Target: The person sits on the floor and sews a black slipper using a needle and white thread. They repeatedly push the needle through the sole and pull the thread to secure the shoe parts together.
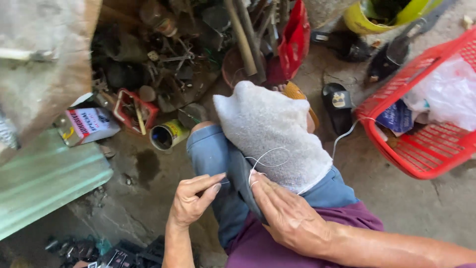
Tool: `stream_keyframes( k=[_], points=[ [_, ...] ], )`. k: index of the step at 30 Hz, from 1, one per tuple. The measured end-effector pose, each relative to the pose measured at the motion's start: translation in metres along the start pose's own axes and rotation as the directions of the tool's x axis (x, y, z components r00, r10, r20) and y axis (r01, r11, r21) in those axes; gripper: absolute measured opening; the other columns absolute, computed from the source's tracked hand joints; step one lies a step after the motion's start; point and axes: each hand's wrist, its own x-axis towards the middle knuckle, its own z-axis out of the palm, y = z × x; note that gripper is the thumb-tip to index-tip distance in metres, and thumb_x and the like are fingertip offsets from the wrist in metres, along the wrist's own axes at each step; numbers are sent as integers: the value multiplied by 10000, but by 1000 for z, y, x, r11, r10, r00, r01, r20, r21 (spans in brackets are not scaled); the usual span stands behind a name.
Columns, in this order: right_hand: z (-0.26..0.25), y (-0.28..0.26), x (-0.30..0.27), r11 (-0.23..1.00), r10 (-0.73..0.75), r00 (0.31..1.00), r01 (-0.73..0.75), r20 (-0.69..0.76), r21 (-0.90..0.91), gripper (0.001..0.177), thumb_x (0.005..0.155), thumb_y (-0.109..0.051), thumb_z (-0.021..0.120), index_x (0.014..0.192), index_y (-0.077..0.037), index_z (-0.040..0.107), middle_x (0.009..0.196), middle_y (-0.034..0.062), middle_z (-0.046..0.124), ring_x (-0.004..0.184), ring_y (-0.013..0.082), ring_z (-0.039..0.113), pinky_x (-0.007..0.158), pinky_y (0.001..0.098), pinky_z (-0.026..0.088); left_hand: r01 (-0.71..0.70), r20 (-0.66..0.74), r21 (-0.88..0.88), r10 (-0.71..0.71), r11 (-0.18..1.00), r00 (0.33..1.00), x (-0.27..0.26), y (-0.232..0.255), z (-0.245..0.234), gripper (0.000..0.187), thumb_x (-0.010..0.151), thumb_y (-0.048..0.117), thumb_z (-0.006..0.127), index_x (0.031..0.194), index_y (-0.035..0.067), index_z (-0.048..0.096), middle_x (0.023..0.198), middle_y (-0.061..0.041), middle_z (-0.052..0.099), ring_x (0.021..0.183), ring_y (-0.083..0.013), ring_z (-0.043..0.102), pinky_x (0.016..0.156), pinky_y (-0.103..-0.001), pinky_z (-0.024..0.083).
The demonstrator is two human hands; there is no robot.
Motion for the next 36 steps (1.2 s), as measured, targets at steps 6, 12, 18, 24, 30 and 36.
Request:
stream_keyframes(
  k=[6, 12, 18, 24, 30, 36],
  points=[
    [-11, -4, 5, 993, -29, 999, 34, 40, -117, 489, 1014, 1, 343, 1473, 169, 351, 1512, 358, 453, 1432, 450, 482, 1203, 480, 419, 12, 70, -95, -5, 995, 998, 15, 1, 3, 246, 963, 75, 660, 1173, -18, 748, 746, -39, 652, 613, -120, 556, 575, -258, 469],
    [-15, -5, 9, 984, -40, 998, 49, 57, -170, 460, 1041, 6, 253, 1453, 175, 370, 1493, 365, 465, 1416, 459, 499, 1193, 481, 438, 6, 84, -45, -2, 999, 996, 26, 9, -1, 231, 941, 82, 685, 1132, -26, 755, 849, -90, 740, 685, -144, 670, 616, -242, 544],
    [-18, -3, 9, 957, -77, 993, 97, 85, -272, 460, 1050, -2, 232, 1448, 172, 384, 1489, 359, 469, 1412, 437, 504, 1192, 462, 442, -9, 93, -12, 10, 1000, 996, 30, 5, 2, 229, 922, 103, 716, 1108, -25, 759, 1033, -165, 798, 881, -214, 788, 765, -268, 638],
    [-30, 12, -2, 996, -84, 970, 89, 226, -12, 641, 1011, -271, 467, 1495, 131, 342, 1504, 342, 461, 1351, 446, 514, 1118, 486, 443, 39, 89, 7, -40, 999, 995, 13, 6, 3, 240, 909, 101, 731, 1119, -11, 763, 1042, -147, 809, 831, -183, 789, 777, -258, 648],
    [-73, 79, -30, 856, 52, 999, -49, -9, -515, 93, 928, -219, 700, 945, -172, 622, 1046, 92, 568, 908, 337, 596, 792, 431, 524, -52, -5, 221, 54, 974, 999, -8, 23, 16, 185, 956, 39, 674, 1133, 5, 717, 976, -93, 746, 847, -209, 726, 776, -318, 597],
    [-51, 59, 14, 872, 51, 985, -124, -164, -473, 380, 938, -171, 761, 1302, -149, 654, 1456, 189, 528, 1385, 437, 496, 1187, 579, 391, -139, 5, 436, 152, 889, 988, -2, 37, 35, 140, 982, -24, 574, 1093, -47, 657, 1013, -149, 703, 877, -303, 669, 800, -410, 543]
  ],
)
